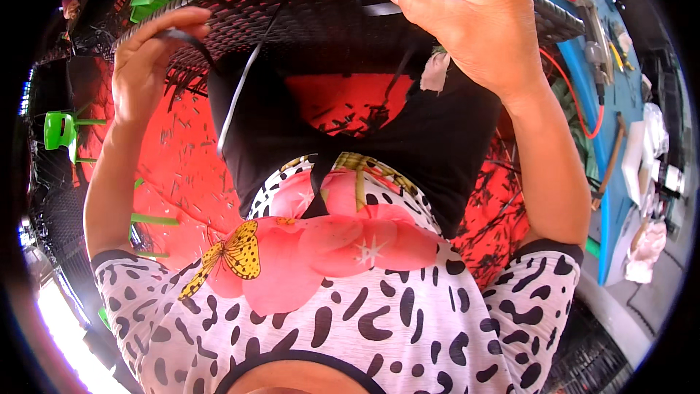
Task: The person weaves a black synthetic rattan chair seat by threading strips through the frame and securing them by hand.
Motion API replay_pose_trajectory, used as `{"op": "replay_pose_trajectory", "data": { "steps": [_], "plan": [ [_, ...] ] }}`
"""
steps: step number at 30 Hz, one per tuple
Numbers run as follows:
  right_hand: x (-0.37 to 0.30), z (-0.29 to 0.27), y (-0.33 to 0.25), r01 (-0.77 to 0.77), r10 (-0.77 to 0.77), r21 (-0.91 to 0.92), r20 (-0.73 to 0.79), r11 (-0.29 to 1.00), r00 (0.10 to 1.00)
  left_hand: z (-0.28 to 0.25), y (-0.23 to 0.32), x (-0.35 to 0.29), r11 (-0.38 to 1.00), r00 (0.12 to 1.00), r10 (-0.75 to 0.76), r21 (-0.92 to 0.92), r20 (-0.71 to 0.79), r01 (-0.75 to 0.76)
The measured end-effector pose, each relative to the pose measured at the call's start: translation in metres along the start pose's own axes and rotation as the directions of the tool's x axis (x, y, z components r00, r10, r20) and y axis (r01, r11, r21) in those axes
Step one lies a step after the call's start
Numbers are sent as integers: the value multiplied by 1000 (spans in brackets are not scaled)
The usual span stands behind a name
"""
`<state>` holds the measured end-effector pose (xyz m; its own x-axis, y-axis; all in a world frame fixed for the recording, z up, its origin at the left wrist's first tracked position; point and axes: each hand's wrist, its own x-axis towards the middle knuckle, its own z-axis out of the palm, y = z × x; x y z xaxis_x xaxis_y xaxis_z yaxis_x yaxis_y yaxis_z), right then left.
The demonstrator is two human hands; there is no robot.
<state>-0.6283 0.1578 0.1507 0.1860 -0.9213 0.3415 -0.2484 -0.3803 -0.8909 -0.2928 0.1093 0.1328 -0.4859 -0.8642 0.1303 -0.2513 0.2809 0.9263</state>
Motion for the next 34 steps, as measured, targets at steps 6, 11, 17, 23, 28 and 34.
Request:
{"op": "replay_pose_trajectory", "data": {
  "steps": [6, 11, 17, 23, 28, 34],
  "plan": [
    [-12, 2, -9, 24, 12, -205, 175, 979, 985, -14, -25, -43, 593, 996, 76, -801, -43, -80],
    [-21, 6, 15, 267, -258, -45, 138, 963, 956, -7, -5, -46, -31, 992, 103, -997, -78, -75],
    [-18, 19, 14, 329, -269, -289, 229, 899, 936, 31, 33, -24, 354, 978, 207, -932, 2, -73],
    [-2, 22, -7, 123, -97, -235, 120, 964, 988, 41, 36, -11, 745, 928, 309, -660, 209, -99],
    [4, 14, -48, -256, 219, 143, 233, 956, 947, 36, 0, -14, 883, 990, -141, -456, -26, 114],
    [12, 13, -62, 49, 16, -461, 135, 886, 991, 47, -22, 17, 856, 998, -62, 515, 23, 41]
  ]
}}
